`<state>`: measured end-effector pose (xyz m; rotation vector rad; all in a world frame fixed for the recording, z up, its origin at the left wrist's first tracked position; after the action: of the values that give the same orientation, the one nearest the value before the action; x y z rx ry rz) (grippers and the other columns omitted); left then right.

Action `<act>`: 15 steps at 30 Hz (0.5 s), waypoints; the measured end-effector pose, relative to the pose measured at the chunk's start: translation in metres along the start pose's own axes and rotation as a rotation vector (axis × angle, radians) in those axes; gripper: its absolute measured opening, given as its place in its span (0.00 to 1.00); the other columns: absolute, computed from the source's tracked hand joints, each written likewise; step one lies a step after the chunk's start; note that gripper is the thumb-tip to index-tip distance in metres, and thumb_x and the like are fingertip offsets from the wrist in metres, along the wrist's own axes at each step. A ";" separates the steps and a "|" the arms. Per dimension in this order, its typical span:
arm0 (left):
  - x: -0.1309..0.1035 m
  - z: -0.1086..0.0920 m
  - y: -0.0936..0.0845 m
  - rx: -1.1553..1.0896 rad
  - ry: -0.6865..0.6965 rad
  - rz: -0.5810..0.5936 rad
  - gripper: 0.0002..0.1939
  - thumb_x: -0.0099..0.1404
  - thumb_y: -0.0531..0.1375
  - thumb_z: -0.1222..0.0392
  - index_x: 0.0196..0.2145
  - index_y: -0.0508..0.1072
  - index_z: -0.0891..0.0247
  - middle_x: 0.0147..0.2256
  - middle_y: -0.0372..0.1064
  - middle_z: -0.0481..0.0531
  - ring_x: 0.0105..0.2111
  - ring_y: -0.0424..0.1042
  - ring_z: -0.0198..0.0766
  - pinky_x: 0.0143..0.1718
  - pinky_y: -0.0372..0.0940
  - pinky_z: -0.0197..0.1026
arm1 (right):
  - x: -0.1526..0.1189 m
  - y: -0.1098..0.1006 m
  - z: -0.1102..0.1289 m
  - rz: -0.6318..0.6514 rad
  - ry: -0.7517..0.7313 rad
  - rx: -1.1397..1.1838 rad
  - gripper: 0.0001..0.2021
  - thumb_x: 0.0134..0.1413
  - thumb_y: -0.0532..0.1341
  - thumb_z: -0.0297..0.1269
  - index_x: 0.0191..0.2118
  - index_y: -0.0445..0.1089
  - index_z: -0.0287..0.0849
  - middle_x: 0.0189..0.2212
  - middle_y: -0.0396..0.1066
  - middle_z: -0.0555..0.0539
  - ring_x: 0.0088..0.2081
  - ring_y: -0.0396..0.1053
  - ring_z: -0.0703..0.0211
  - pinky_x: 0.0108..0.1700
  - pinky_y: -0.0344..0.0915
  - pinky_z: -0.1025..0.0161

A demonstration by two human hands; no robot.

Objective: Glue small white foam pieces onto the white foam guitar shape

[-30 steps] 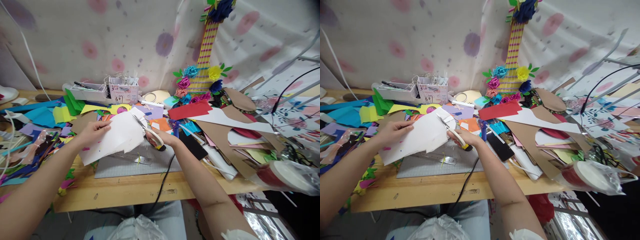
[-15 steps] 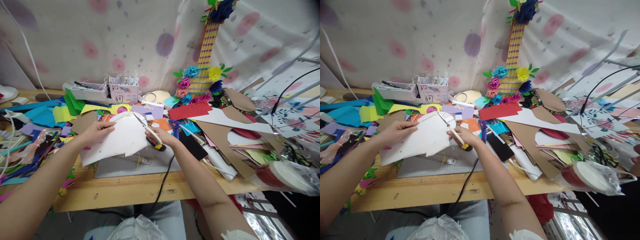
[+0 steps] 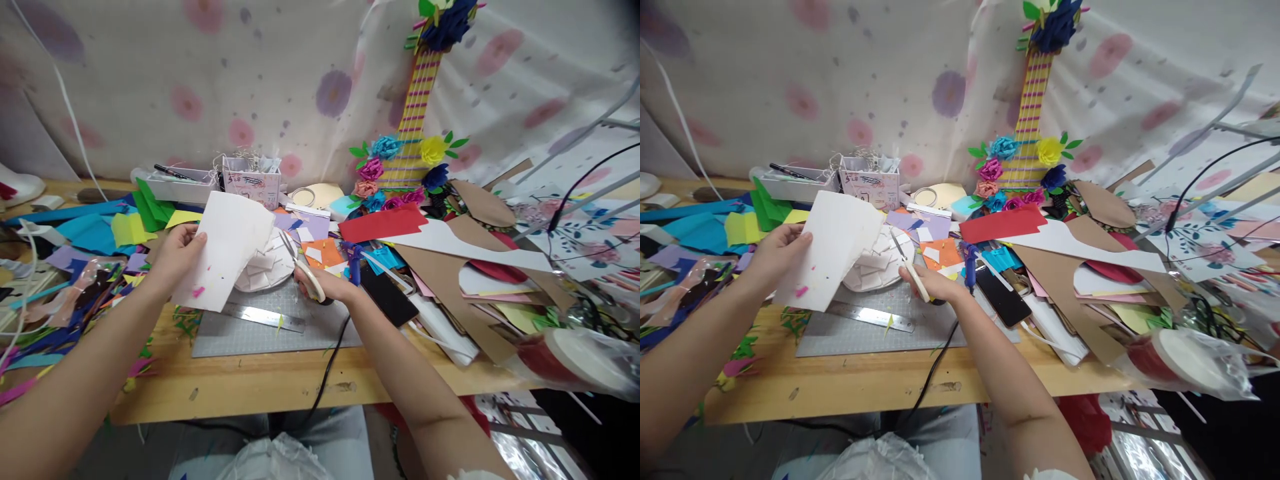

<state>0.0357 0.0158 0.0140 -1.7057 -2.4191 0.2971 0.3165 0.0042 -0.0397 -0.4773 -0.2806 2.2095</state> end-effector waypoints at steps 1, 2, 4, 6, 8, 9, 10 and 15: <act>-0.002 0.001 0.004 -0.038 -0.037 0.014 0.11 0.57 0.58 0.61 0.39 0.68 0.66 0.28 0.66 0.47 0.25 0.63 0.32 0.28 0.58 0.35 | 0.000 0.003 0.001 0.023 0.015 -0.008 0.28 0.51 0.50 0.68 0.33 0.58 0.43 0.23 0.63 0.50 0.26 0.64 0.60 0.28 0.62 0.62; -0.003 0.001 0.007 -0.084 -0.072 0.021 0.10 0.57 0.58 0.62 0.38 0.68 0.66 0.27 0.65 0.46 0.24 0.63 0.32 0.27 0.58 0.35 | 0.001 0.006 0.003 0.039 0.029 -0.009 0.28 0.51 0.49 0.68 0.33 0.58 0.43 0.24 0.64 0.50 0.27 0.64 0.60 0.28 0.62 0.62; -0.007 0.002 0.012 -0.183 -0.123 0.013 0.07 0.56 0.59 0.64 0.35 0.67 0.66 0.27 0.65 0.46 0.24 0.64 0.32 0.28 0.60 0.36 | 0.002 0.010 0.006 0.055 0.043 0.003 0.29 0.51 0.48 0.68 0.35 0.59 0.43 0.25 0.65 0.49 0.28 0.65 0.59 0.29 0.63 0.61; -0.009 0.004 0.014 -0.256 -0.164 0.009 0.07 0.55 0.60 0.66 0.32 0.66 0.66 0.27 0.67 0.46 0.25 0.65 0.31 0.28 0.61 0.35 | 0.002 0.014 0.010 0.064 0.035 0.001 0.29 0.52 0.47 0.68 0.36 0.60 0.42 0.26 0.66 0.49 0.28 0.65 0.60 0.29 0.63 0.61; -0.012 0.006 0.016 -0.285 -0.217 0.037 0.07 0.53 0.62 0.66 0.31 0.66 0.66 0.27 0.68 0.46 0.25 0.66 0.31 0.28 0.61 0.35 | 0.003 0.017 0.012 0.076 0.035 -0.012 0.29 0.53 0.47 0.67 0.37 0.61 0.42 0.26 0.66 0.49 0.28 0.64 0.60 0.30 0.63 0.61; -0.014 0.008 0.016 -0.288 -0.247 0.050 0.08 0.52 0.62 0.66 0.30 0.67 0.66 0.26 0.68 0.46 0.25 0.66 0.31 0.28 0.62 0.35 | 0.003 0.019 0.013 0.082 0.035 -0.014 0.29 0.53 0.47 0.67 0.37 0.61 0.42 0.26 0.66 0.49 0.27 0.64 0.60 0.30 0.63 0.61; -0.016 0.009 0.016 -0.288 -0.278 0.058 0.08 0.52 0.63 0.66 0.30 0.67 0.66 0.26 0.69 0.47 0.24 0.67 0.31 0.28 0.62 0.35 | 0.002 0.020 0.015 0.085 0.033 -0.013 0.30 0.53 0.47 0.67 0.37 0.61 0.42 0.25 0.66 0.49 0.27 0.64 0.60 0.31 0.63 0.61; -0.035 0.019 0.025 -0.325 -0.340 0.054 0.12 0.47 0.65 0.67 0.29 0.66 0.65 0.25 0.70 0.47 0.24 0.70 0.34 0.27 0.65 0.37 | 0.001 0.023 0.020 0.048 0.010 -0.012 0.31 0.52 0.45 0.69 0.37 0.62 0.42 0.25 0.65 0.49 0.27 0.63 0.60 0.32 0.63 0.60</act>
<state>0.0653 -0.0106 -0.0113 -1.9990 -2.7945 0.2252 0.2910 -0.0101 -0.0302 -0.5059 -0.2804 2.2523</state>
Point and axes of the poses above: each hand's wrist, its own x-axis towards the middle knuckle, its own y-axis out of the palm, z = x × y, the point moved 4 cm from there along x, towards the middle knuckle
